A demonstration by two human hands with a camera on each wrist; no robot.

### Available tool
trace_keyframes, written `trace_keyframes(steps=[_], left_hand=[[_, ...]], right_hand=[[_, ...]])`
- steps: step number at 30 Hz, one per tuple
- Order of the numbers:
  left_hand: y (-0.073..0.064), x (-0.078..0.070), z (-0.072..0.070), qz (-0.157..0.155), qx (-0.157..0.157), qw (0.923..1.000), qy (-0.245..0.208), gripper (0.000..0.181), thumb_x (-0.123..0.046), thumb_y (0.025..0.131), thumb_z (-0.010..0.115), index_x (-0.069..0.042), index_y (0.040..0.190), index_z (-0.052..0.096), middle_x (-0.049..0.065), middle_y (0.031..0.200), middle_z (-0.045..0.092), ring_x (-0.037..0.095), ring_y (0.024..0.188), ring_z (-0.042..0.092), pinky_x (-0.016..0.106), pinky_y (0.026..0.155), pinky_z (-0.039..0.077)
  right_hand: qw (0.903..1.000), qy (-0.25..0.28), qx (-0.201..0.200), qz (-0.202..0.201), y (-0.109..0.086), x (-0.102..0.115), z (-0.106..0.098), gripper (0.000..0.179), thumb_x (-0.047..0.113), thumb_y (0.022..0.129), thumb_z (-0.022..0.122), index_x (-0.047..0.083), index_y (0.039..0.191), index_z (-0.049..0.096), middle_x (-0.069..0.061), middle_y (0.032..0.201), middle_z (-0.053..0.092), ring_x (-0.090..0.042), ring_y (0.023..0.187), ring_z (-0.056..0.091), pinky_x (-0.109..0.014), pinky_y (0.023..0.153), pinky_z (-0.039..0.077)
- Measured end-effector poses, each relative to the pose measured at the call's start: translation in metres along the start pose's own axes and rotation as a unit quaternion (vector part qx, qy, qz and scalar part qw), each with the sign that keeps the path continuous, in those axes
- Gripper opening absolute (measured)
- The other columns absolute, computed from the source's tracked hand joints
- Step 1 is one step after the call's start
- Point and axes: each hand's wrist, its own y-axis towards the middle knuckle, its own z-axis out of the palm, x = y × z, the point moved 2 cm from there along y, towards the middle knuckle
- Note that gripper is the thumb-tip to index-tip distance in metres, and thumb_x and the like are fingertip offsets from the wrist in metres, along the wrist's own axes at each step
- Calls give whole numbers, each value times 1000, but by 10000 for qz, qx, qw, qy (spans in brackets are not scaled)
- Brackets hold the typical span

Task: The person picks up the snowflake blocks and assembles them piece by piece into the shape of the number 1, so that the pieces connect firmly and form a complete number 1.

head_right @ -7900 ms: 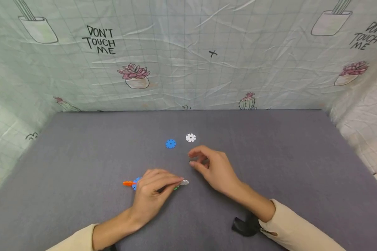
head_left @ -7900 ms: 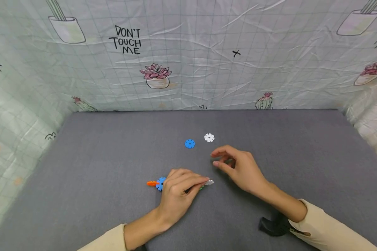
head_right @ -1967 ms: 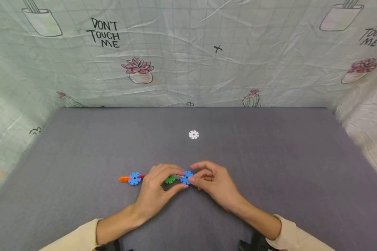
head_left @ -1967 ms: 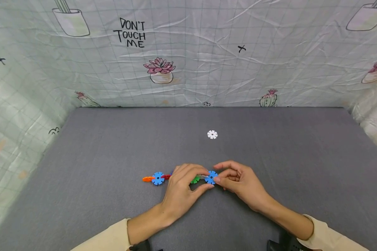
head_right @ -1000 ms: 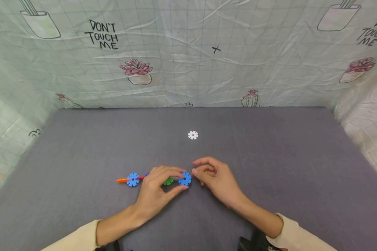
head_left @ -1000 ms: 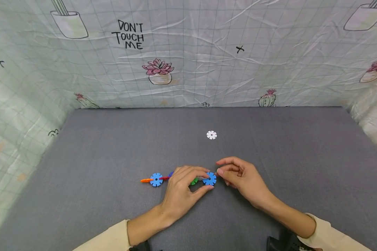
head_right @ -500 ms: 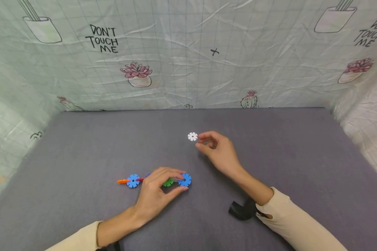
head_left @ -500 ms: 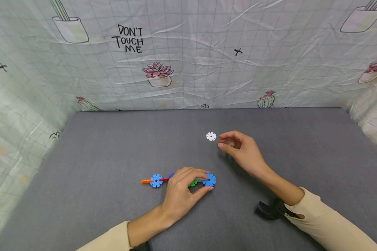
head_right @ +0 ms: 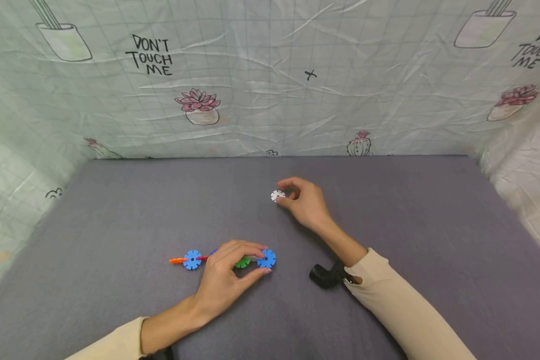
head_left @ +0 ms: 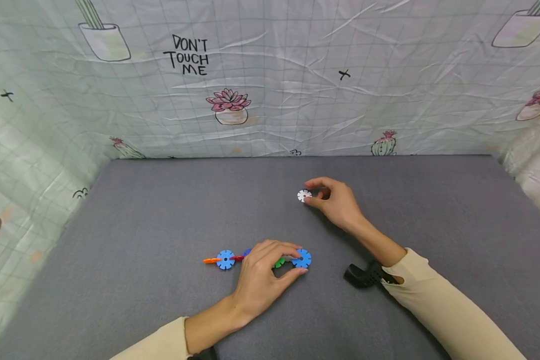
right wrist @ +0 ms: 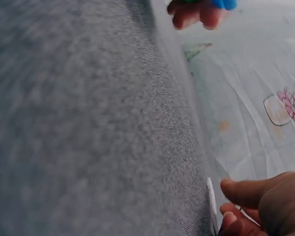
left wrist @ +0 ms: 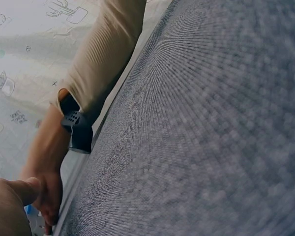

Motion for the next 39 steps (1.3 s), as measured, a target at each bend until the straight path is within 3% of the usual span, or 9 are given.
trace_keyframes(steps=[5, 12, 26, 39], left_hand=[[0, -1, 0, -24, 16, 10000, 23, 30, -20, 72, 86, -14, 95, 66, -6, 100, 69, 8, 92, 61, 22, 80, 44], [0, 0, 0, -118, 83, 9999, -1, 29, -20, 73, 85, -14, 95, 66, -7, 101, 69, 7, 92, 60, 23, 79, 45], [1, -1, -1, -367, 202, 9991, -38, 28, -21, 74, 85, -14, 95, 67, -7, 102, 69, 7, 93, 60, 25, 81, 45], [-1, 0, 0, -309, 189, 9993, -57, 28, -22, 74, 84, -14, 94, 67, -7, 101, 69, 7, 94, 60, 26, 81, 46]], right_hand=[[9999, -98, -88, -61, 4, -7, 4, 29, 15, 85, 75, 10, 112, 68, -5, 83, 62, -19, 68, 50, -31, 58, 38], [9985, -237, -335, -369, 6, -11, 6, 29, 12, 83, 76, 8, 110, 69, -5, 93, 67, -17, 65, 50, -29, 57, 37], [9974, -569, -113, -419, 6, -9, 8, 31, 8, 85, 73, 9, 116, 70, -8, 96, 58, -21, 75, 49, -33, 64, 38], [9950, -592, -64, -799, 3, -7, 6, 26, 10, 84, 75, 13, 110, 70, -3, 79, 64, -15, 61, 53, -32, 55, 40]])
